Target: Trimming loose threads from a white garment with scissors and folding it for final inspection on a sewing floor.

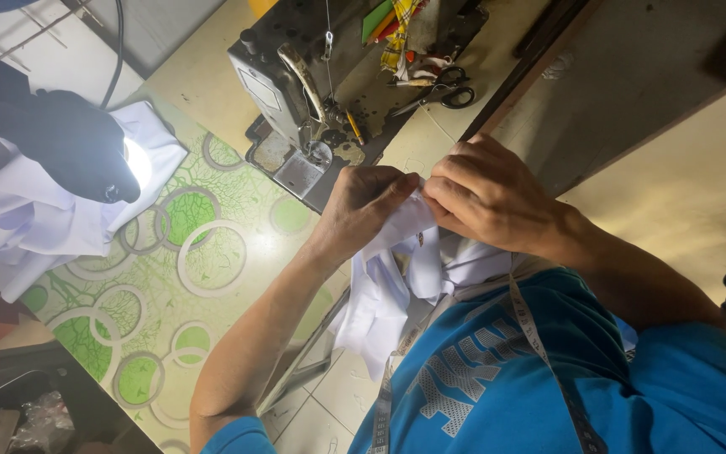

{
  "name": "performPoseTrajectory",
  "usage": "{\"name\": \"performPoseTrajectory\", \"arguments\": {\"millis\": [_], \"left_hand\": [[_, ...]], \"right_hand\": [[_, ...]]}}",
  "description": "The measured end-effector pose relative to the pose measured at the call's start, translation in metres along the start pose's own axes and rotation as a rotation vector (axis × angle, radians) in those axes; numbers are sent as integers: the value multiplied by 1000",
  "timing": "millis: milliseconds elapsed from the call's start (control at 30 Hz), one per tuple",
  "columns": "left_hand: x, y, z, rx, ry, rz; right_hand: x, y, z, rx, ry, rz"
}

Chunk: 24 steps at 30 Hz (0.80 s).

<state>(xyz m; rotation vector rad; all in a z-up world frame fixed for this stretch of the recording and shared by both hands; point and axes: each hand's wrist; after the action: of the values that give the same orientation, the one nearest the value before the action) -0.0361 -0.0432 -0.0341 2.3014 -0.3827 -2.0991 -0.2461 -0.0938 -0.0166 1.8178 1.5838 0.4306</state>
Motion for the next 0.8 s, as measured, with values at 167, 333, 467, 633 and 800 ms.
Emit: {"name": "performPoseTrajectory", "arguments": {"millis": [167,333,467,633,800], "left_hand": [[-1,0,0,7,-12,-5],[-6,-1,5,35,6,7],[-19,0,6,24,39,32],[3,1,2,6,53,10],[7,2,1,2,39,-30]], "right_hand": [[2,-4,11,21,14,33],[3,-16,1,114,586,328],[1,-17,-1,127,924,478],[-11,-17,1,104,916,542],[-13,-2,-15,104,767,522]]}}
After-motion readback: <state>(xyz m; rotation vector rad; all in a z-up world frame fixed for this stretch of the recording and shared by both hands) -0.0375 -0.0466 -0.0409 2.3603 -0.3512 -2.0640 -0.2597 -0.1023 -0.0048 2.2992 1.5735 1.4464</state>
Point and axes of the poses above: each hand's wrist, its own y-axis towards the middle knuckle, its own z-axis out of the palm, x = y × z, and after that the axes turned 1 degree about -y, right-handed
